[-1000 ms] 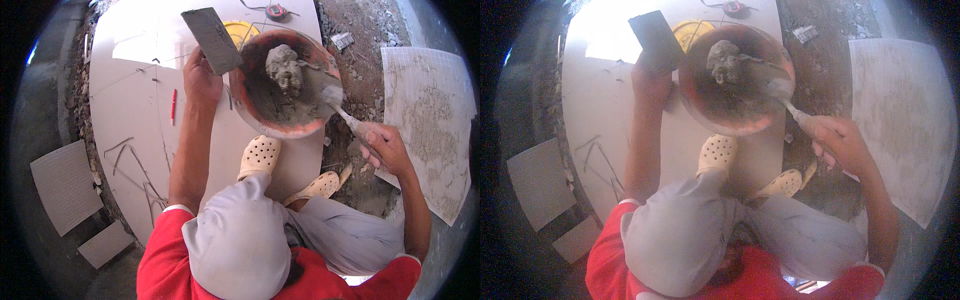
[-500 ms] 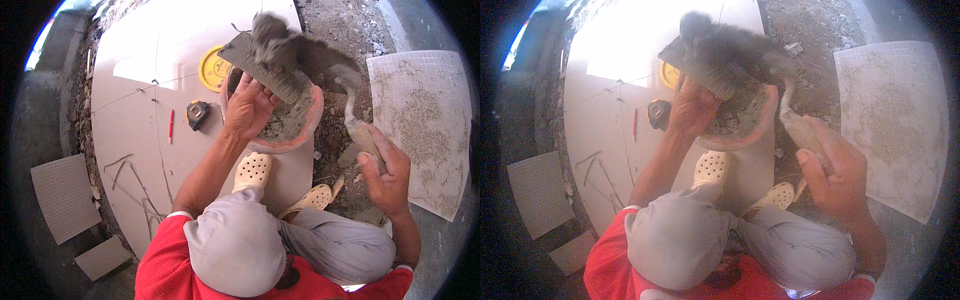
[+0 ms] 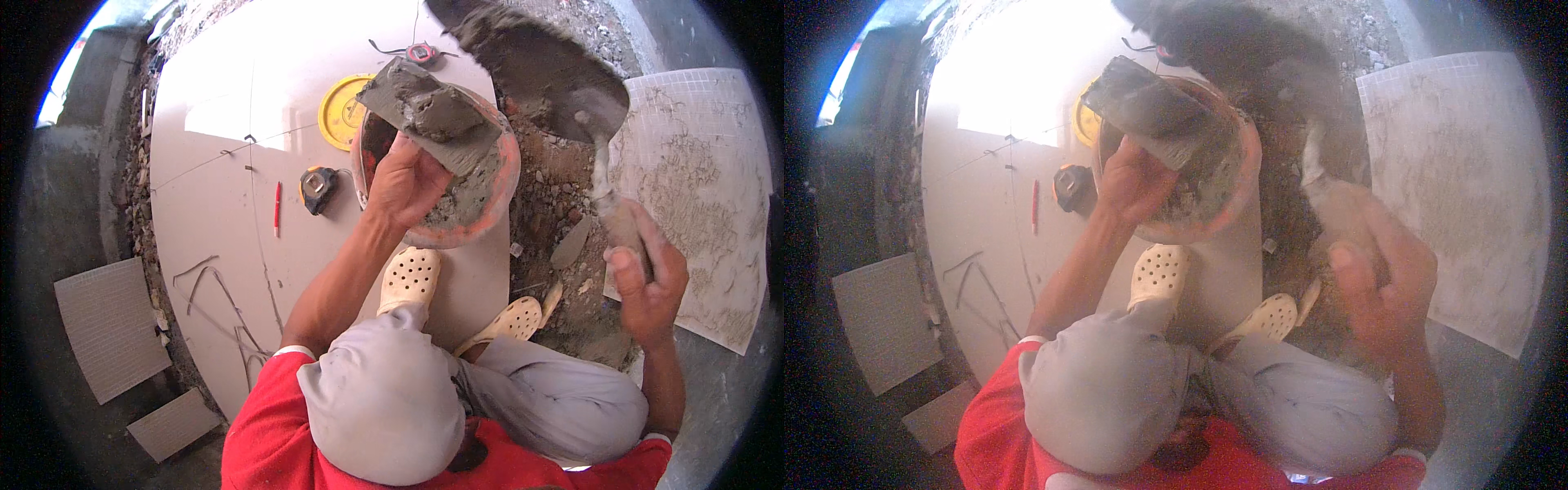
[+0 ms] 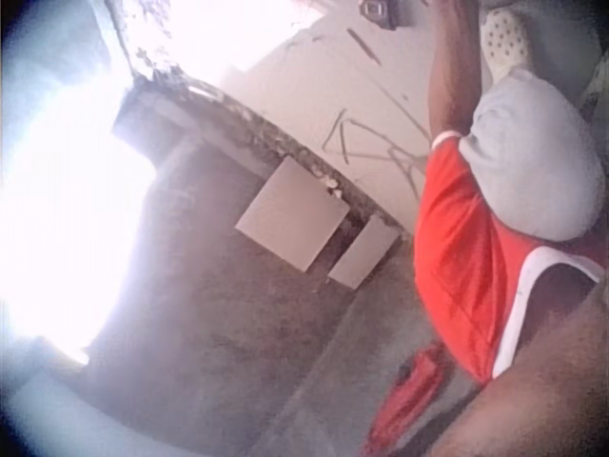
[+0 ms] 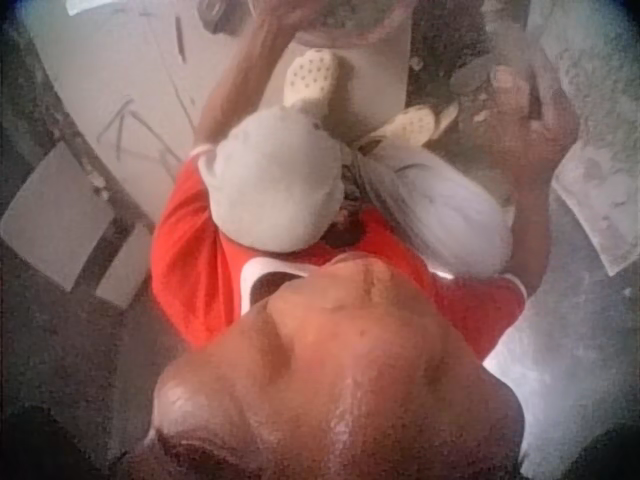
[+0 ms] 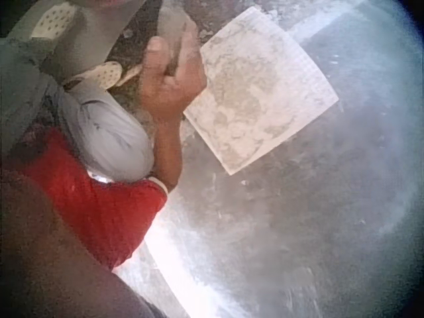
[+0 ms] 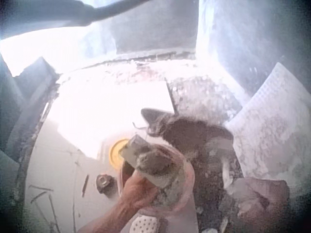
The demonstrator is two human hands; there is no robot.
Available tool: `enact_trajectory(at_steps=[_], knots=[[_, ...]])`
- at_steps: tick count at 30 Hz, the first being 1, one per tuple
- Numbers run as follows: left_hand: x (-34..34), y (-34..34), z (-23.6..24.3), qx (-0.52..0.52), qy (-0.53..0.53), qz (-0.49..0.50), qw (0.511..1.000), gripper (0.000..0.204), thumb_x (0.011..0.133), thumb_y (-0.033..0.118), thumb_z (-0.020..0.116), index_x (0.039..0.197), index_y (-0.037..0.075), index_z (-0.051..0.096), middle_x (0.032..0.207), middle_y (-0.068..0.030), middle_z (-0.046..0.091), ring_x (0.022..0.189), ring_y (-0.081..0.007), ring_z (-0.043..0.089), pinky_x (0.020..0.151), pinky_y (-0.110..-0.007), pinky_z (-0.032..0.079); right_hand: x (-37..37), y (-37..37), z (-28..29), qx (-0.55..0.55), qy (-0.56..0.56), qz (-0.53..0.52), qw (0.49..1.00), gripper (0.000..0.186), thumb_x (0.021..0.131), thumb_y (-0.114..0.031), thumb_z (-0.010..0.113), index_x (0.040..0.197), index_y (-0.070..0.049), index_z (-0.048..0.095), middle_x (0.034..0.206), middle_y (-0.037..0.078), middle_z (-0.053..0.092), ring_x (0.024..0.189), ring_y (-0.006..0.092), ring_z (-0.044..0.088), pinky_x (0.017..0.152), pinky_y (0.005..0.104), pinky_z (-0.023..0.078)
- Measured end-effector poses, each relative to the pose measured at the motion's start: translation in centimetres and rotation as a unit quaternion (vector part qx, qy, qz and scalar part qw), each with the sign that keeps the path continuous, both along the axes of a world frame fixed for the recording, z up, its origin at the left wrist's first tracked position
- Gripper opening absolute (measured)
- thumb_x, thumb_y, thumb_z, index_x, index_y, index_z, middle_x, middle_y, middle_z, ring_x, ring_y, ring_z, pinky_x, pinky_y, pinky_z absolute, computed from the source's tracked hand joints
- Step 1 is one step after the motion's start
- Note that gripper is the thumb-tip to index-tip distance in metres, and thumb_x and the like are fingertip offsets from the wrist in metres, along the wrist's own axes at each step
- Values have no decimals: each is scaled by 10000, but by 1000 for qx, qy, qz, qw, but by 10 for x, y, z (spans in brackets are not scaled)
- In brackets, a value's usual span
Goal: The person scoops adhesive from a bucket with a trowel and spreads it onto a large tile. They place the tile onto the prepared floor, tap it with a rubber mallet to level it, and insert tile spacers between adjacent tiles.
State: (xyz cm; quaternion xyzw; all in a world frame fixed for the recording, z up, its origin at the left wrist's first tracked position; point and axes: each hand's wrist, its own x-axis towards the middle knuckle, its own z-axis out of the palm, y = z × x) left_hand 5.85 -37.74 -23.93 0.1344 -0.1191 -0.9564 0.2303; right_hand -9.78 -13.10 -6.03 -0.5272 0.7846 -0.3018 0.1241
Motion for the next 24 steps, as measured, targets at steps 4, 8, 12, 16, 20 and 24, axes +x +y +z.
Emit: enact_trajectory(at_steps=[4, 8, 12, 16, 20, 24], knots=[[9, 2, 22, -55, -31, -15, 998, 478, 1026, 168, 567, 1473, 46, 451, 1477, -131, 544, 1386, -301, 506, 1231, -538, 338, -9, 15, -12, 70, -322, -153, 932, 446, 971, -219, 599, 1343, 28, 607, 899, 83, 694, 711, 133, 626, 617, 272, 514], [31, 8, 57, -381, -322, 1, 867, 450, 1021, 134, 512, 1444, -18, 480, 1478, -200, 528, 1396, -347, 484, 1222, -563, 335, -13, 15, -49, 137, -504, -146, 840, 386, 983, -233, 592, 1299, -18, 648, 837, 34, 682, 673, 129, 625, 566, 274, 505], [17, -2, 78, -165, -191, 64, 965, 404, 997, 123, 504, 1372, -25, 525, 1402, -216, 562, 1312, -354, 526, 1109, -542, 421, 12, -3, -106, 133, -562, -42, 815, 415, 1019, -400, 565, 1121, -27, 717, 803, 44, 679, 594, 112, 597, 502, 312, 496], [-21, 9, 99, -53, 58, -97, 992, 394, 978, 119, 512, 1345, -22, 539, 1381, -226, 558, 1280, -355, 528, 1044, -520, 469, 25, -20, -141, 145, -479, 86, 862, 353, 1029, -306, 555, 1223, -29, 654, 825, 98, 705, 587, 163, 664, 558, 336, 545], [-76, 47, 112, -554, -267, -98, 783, 397, 998, 264, 547, 1346, 82, 605, 1283, -153, 643, 1166, -301, 619, 1003, -439, 505, 2, 22, -140, 49, -207, 125, 969, 444, 1017, -357, 586, 1262, 11, 631, 835, 166, 720, 676, 211, 727, 666, 377, 587], [-137, 84, 96, -738, -271, -133, 604, 386, 1017, 289, 553, 1367, 129, 587, 1302, -113, 628, 1184, -281, 607, 1046, -435, 471, -45, 104, -132, 95, -421, -38, 901, 476, 1032, -341, 594, 1335, 26, 591, 1000, 123, 741, 767, 152, 722, 624, 304, 578]])
